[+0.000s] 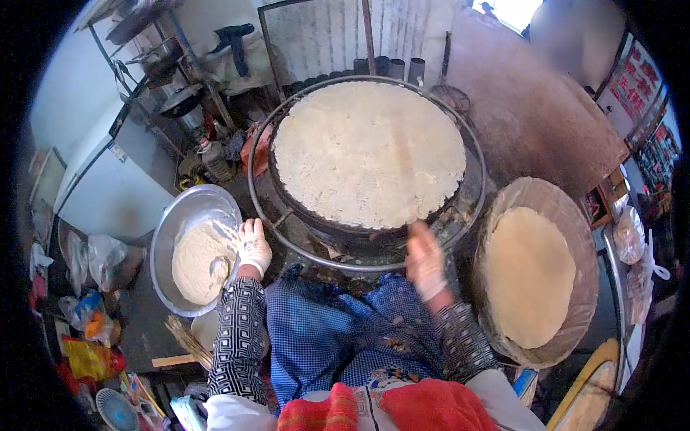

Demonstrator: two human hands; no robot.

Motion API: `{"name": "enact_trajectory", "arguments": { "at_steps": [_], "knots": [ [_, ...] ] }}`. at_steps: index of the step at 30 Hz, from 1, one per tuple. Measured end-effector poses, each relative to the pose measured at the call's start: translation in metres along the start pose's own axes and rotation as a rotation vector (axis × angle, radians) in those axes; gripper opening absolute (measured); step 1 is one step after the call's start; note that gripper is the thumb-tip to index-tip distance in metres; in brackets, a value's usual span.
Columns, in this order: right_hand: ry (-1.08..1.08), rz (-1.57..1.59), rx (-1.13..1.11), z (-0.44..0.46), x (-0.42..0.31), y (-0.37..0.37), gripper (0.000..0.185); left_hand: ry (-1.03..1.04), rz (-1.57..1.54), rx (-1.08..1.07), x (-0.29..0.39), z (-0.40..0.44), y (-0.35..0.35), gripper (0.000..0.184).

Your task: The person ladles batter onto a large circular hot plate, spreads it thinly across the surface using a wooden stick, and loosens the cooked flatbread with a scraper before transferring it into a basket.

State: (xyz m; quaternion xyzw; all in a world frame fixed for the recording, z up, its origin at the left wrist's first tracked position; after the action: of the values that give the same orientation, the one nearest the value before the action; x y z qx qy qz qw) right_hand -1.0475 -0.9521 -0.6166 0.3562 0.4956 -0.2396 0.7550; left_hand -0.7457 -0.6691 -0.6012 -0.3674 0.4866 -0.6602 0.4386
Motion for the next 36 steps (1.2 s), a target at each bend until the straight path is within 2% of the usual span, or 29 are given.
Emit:
{"name": "enact_trajectory", "arguments": {
  "at_steps": [2, 4, 6, 8, 9, 10, 12, 14, 16, 17, 18, 19, 20, 21, 24, 25, 26, 27, 28, 29, 31, 32, 34, 35, 36],
  "knots": [
    [0.214, 0.020, 0.272, 0.042, 0.001, -0.057, 0.039, 0.008, 0.064, -0.017, -0.004, 0.009, 0.000, 0.061],
    [0.416, -0.118, 0.216, 0.062, -0.003, -0.082, 0.040, 0.049, 0.143, 0.038, -0.001, 0.017, 0.002, 0.063],
    [0.465, -0.267, 0.110, 0.066, -0.008, -0.077, 0.037, 0.150, 0.234, 0.042, 0.009, 0.025, 0.007, 0.056],
    [0.409, -0.259, -0.113, 0.053, -0.005, -0.060, 0.037, 0.303, 0.314, 0.099, 0.013, 0.028, 0.020, 0.050],
    [0.375, -0.261, -0.160, 0.048, 0.001, -0.050, 0.039, 0.263, 0.458, -0.134, 0.035, 0.021, 0.002, 0.040],
    [0.302, -0.244, -0.223, 0.040, 0.006, -0.042, 0.039, 0.268, 0.529, -0.172, 0.049, 0.016, 0.005, 0.032],
    [0.437, -0.248, -0.298, 0.023, -0.001, -0.020, 0.042, 0.348, 0.698, -0.354, 0.069, 0.011, 0.025, 0.029],
    [0.286, -0.233, -0.357, 0.006, 0.026, -0.002, 0.043, 0.404, 0.594, -0.357, 0.080, -0.009, 0.016, 0.029],
    [0.046, -0.153, -0.396, -0.011, 0.070, 0.012, 0.044, 0.423, 0.641, -0.366, 0.103, -0.032, -0.001, 0.029],
    [0.228, -0.108, -0.406, -0.020, 0.053, 0.028, 0.043, 0.397, 0.639, -0.420, 0.116, -0.045, -0.008, 0.028],
    [0.076, -0.135, -0.436, -0.032, 0.064, 0.037, 0.040, 0.333, 0.566, -0.419, 0.118, -0.048, 0.024, 0.028],
    [0.183, -0.049, -0.434, -0.042, 0.063, 0.050, 0.040, 0.389, 0.487, -0.455, 0.139, -0.068, -0.027, 0.031],
    [0.292, 0.037, -0.432, -0.049, 0.055, 0.059, 0.039, 0.382, 0.550, -0.500, 0.151, -0.075, -0.010, 0.034],
    [0.486, 0.065, -0.425, -0.052, 0.033, 0.063, 0.039, 0.347, 0.459, -0.460, 0.163, -0.089, -0.014, 0.037],
    [0.387, 0.147, -0.225, -0.037, -0.002, 0.057, 0.038, 0.427, 0.110, -0.371, 0.182, -0.120, 0.005, 0.038],
    [0.125, -0.370, -0.431, -0.021, 0.002, 0.039, 0.039, 0.460, 0.060, -0.364, 0.191, -0.125, 0.008, 0.035],
    [-0.140, -0.932, -0.521, -0.006, 0.005, 0.020, 0.041, 0.494, 0.006, -0.359, 0.198, -0.130, 0.010, 0.033],
    [-0.113, -1.373, -0.744, 0.008, -0.006, 0.004, 0.049, 0.494, 0.019, -0.349, 0.203, -0.132, 0.011, 0.029],
    [-0.173, -1.489, -0.795, 0.024, 0.004, -0.020, 0.056, 0.471, 0.069, -0.385, 0.203, -0.125, 0.012, 0.029],
    [-0.186, -1.590, -0.777, 0.040, -0.006, -0.035, 0.057, 0.442, 0.119, -0.417, 0.196, -0.115, 0.011, 0.029],
    [-0.041, -1.616, -0.687, 0.072, -0.010, -0.068, 0.062, 0.382, 0.201, -0.441, 0.164, -0.098, 0.015, 0.030],
    [-0.054, -1.640, -0.586, 0.080, -0.022, -0.077, 0.058, 0.352, 0.230, -0.424, 0.143, -0.084, 0.020, 0.031],
    [0.042, -1.540, -0.439, 0.096, -0.007, -0.097, 0.049, 0.289, 0.238, -0.248, 0.111, -0.075, -0.006, 0.033],
    [-0.077, -1.334, -0.295, 0.093, 0.008, -0.099, 0.041, 0.297, 0.224, -0.261, 0.111, -0.075, -0.012, 0.030],
    [-0.074, -0.964, -0.175, 0.094, 0.047, -0.106, 0.043, 0.308, 0.208, -0.278, 0.113, -0.076, -0.017, 0.027]
  ]
}}
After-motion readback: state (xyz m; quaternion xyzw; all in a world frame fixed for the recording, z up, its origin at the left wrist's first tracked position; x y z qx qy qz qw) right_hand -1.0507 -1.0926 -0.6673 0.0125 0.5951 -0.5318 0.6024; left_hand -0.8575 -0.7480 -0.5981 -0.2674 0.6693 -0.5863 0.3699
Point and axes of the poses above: each hand's wrist, its own z-axis towards the middle knuckle, its own y-axis out of the palm, x = y × z, the point moved 1 cm from there along z, towards the middle knuckle, and after that the axes turned 14 degrees about -y, right-handed, at the moved point
